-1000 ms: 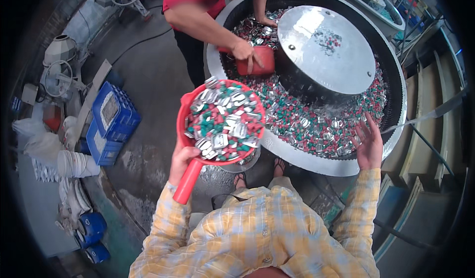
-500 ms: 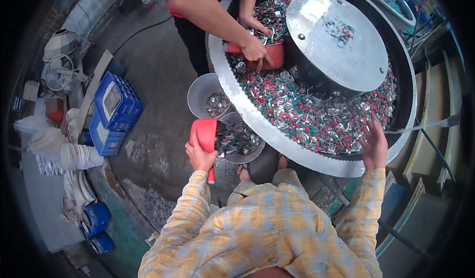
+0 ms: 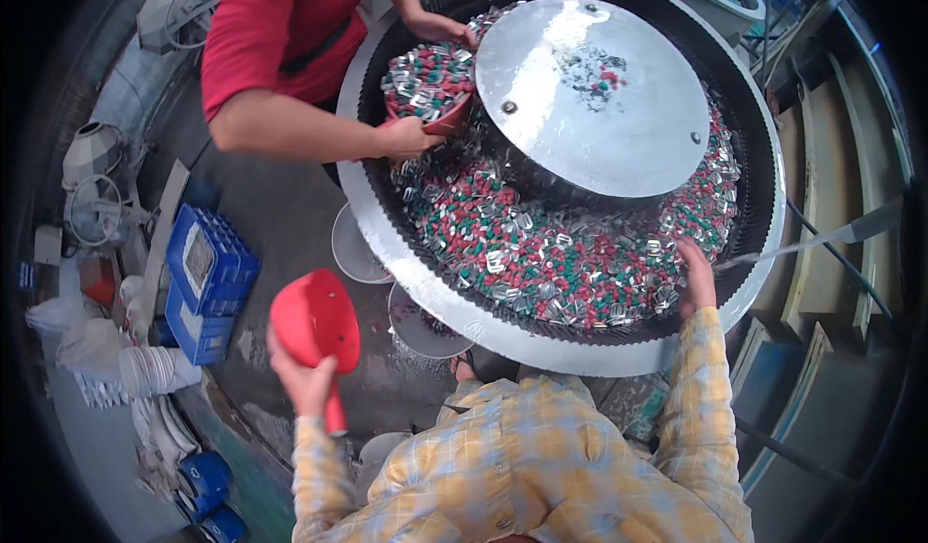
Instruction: The person uses red scoops to collect small metal parts from a vibrating industrial finishing machine and pours them into plastic buckets, then rinses the parts inside the machine with water.
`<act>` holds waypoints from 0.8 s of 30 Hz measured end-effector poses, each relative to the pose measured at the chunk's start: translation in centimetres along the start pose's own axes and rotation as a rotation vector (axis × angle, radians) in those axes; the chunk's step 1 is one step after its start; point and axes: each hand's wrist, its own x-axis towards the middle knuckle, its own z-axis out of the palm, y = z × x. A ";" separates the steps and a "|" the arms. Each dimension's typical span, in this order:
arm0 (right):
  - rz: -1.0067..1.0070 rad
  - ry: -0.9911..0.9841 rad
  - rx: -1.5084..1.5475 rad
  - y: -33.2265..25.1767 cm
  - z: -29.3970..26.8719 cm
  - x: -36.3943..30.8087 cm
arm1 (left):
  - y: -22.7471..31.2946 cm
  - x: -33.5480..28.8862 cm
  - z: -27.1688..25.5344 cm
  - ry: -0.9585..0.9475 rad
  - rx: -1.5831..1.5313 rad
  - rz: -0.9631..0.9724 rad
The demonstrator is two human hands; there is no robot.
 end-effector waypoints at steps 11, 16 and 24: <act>0.298 0.153 -1.005 7.0 -1.0 10.1 | 19.8 6.3 5.6 -0.519 -0.220 0.280; 0.428 0.108 -1.086 6.6 -0.6 9.9 | 20.1 7.2 16.6 -0.631 0.667 0.299; 0.537 -0.159 -0.973 10.0 -0.1 11.7 | 17.6 7.8 22.5 -0.908 0.656 0.358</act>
